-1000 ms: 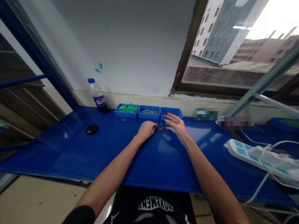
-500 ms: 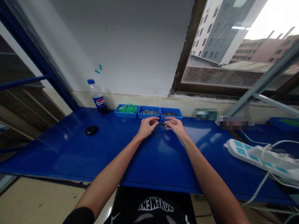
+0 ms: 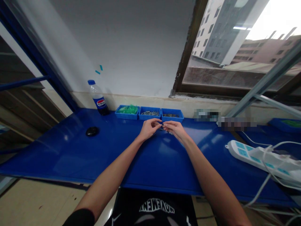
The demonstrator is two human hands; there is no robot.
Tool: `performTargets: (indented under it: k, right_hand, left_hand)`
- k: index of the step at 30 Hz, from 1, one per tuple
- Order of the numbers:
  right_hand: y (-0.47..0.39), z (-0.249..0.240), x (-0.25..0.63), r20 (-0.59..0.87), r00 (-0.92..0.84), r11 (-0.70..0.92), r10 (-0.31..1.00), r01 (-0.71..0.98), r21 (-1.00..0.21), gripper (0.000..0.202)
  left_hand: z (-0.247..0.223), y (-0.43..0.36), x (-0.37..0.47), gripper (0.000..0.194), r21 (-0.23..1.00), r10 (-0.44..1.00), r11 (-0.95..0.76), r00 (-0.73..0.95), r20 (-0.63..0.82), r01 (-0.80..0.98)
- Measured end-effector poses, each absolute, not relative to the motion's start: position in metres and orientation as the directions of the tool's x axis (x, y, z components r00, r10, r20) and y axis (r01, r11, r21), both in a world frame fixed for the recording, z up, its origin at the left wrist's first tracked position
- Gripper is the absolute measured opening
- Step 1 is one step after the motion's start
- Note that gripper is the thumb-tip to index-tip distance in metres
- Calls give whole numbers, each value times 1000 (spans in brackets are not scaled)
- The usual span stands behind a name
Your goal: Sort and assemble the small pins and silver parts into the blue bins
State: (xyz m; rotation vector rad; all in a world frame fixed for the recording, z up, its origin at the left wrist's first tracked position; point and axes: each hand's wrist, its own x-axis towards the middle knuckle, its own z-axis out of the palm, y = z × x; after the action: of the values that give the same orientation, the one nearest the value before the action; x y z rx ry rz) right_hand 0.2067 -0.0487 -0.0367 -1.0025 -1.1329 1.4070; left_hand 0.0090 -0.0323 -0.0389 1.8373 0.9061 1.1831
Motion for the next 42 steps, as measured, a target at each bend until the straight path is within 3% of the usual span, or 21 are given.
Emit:
performTargets:
  k: [7,14,20,23,28,34,42]
  right_hand:
    - [-41,-42,211,45,-59,33,997,-184,-982,38]
    - [-39,-44,211,118,-50,117,992,-30,-993,38]
    - [-37,-46,213,124,9,124,992,29,-992,41]
    - [-36,-48,215,127,19,127,992,33,-991,42]
    - [-36,-48,215,120,12,120,993,44,-992,43]
    - [-43,-41,212,103,-71,105,992,32,-994,45]
    - [-50,-36,210,-7,-139,-10,990,-20,-1000,38]
  left_hand:
    - [-36,-33,7,27,842,848,-495,330,414,214]
    - [-38,-29,2,19,811,859,-497,309,409,308]
    - [-42,-31,0,23,528,790,-613,441,426,588]
    - [-47,-31,1,25,472,814,-579,444,374,664]
    - [-50,-28,1,27,576,851,-525,380,363,627]
    - [-35,-34,5,31,726,801,-587,381,461,357]
    - [-32,-36,7,32,730,777,-603,446,445,321]
